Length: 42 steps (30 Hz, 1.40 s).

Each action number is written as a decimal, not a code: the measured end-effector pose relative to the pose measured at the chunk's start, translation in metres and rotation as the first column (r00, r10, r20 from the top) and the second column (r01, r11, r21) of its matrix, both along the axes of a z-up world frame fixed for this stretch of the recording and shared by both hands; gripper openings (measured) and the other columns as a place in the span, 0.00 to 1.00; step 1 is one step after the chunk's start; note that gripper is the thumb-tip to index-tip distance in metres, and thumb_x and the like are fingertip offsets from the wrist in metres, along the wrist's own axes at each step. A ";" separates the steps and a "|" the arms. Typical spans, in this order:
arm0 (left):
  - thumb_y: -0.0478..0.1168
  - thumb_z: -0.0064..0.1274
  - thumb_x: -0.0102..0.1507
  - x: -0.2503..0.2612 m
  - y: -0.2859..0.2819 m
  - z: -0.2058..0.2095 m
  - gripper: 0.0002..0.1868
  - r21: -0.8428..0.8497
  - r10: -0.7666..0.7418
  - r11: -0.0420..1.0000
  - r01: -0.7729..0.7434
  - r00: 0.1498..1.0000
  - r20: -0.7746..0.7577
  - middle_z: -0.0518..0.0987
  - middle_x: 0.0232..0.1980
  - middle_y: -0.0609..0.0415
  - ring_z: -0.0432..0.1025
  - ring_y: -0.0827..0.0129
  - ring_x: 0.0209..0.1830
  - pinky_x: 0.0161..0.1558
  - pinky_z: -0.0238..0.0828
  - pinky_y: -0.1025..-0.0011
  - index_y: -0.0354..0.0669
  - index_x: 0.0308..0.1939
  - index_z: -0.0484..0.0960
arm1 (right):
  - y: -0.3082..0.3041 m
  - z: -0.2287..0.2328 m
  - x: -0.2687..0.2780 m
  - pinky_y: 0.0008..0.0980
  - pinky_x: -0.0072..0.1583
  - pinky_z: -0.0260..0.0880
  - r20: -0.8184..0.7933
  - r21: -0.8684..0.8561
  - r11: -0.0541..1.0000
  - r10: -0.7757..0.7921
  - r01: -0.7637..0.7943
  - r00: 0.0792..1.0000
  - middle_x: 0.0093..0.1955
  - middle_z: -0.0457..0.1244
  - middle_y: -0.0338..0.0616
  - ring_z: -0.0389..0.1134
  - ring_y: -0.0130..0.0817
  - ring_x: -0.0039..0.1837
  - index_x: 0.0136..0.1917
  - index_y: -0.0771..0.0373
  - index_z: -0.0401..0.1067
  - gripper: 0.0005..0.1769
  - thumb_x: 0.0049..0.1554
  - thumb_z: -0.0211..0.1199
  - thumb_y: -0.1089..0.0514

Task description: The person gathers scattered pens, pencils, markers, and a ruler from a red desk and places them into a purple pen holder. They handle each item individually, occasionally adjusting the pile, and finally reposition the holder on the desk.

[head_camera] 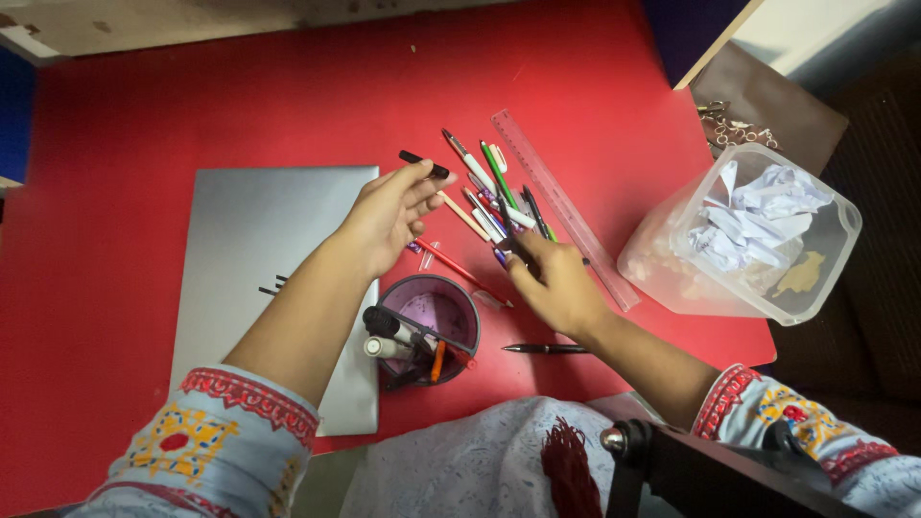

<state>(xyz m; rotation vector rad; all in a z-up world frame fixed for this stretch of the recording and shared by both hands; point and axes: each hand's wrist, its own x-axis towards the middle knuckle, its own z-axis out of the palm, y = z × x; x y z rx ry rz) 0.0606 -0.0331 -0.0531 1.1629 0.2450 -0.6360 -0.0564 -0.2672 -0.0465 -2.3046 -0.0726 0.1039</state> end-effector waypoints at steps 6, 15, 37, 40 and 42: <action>0.51 0.54 0.63 -0.009 -0.005 0.007 0.13 0.006 -0.043 0.999 0.043 0.999 0.023 0.87 0.51 0.57 0.75 0.76 0.45 0.37 0.62 0.75 0.49 0.44 0.79 | 0.008 0.010 -0.005 0.34 0.36 0.64 -0.028 0.153 0.980 0.130 -0.124 0.991 0.28 0.62 0.45 0.62 0.26 0.31 0.55 0.70 0.75 0.17 0.58 0.54 0.58; 0.51 0.57 0.62 -0.018 -0.015 0.008 0.12 0.058 -0.031 0.998 0.031 1.000 -0.001 0.85 0.46 0.61 0.76 0.76 0.45 0.36 0.62 0.75 0.53 0.44 0.79 | 0.010 0.014 -0.011 0.35 0.36 0.62 0.003 0.105 0.986 0.132 -0.132 0.991 0.27 0.60 0.46 0.60 0.27 0.31 0.56 0.71 0.75 0.19 0.57 0.55 0.57; 0.41 0.59 0.62 -0.018 -0.022 -0.002 0.11 0.328 -0.167 0.944 0.035 0.908 0.385 0.86 0.38 0.51 0.77 0.75 0.37 0.44 0.73 0.76 0.35 0.41 0.83 | 0.011 0.018 -0.024 0.31 0.37 0.67 0.087 0.116 0.992 0.035 -0.045 0.996 0.33 0.67 0.43 0.66 0.25 0.33 0.59 0.68 0.72 0.17 0.59 0.63 0.58; 0.41 0.60 0.63 -0.017 -0.021 -0.002 0.11 0.339 -0.200 0.939 0.054 0.890 0.411 0.86 0.37 0.50 0.75 0.75 0.36 0.42 0.71 0.76 0.34 0.40 0.82 | 0.011 0.020 -0.026 0.30 0.38 0.68 0.024 0.206 0.978 0.031 -0.036 0.999 0.33 0.68 0.42 0.67 0.23 0.33 0.61 0.68 0.72 0.17 0.61 0.60 0.57; 0.41 0.60 0.64 -0.019 -0.021 -0.002 0.12 0.339 -0.213 0.939 0.063 0.880 0.425 0.85 0.37 0.50 0.75 0.75 0.36 0.42 0.71 0.76 0.34 0.40 0.82 | 0.008 0.019 -0.026 0.29 0.38 0.69 -0.007 0.276 0.960 0.048 -0.044 0.999 0.33 0.68 0.41 0.68 0.22 0.34 0.62 0.68 0.71 0.17 0.62 0.59 0.58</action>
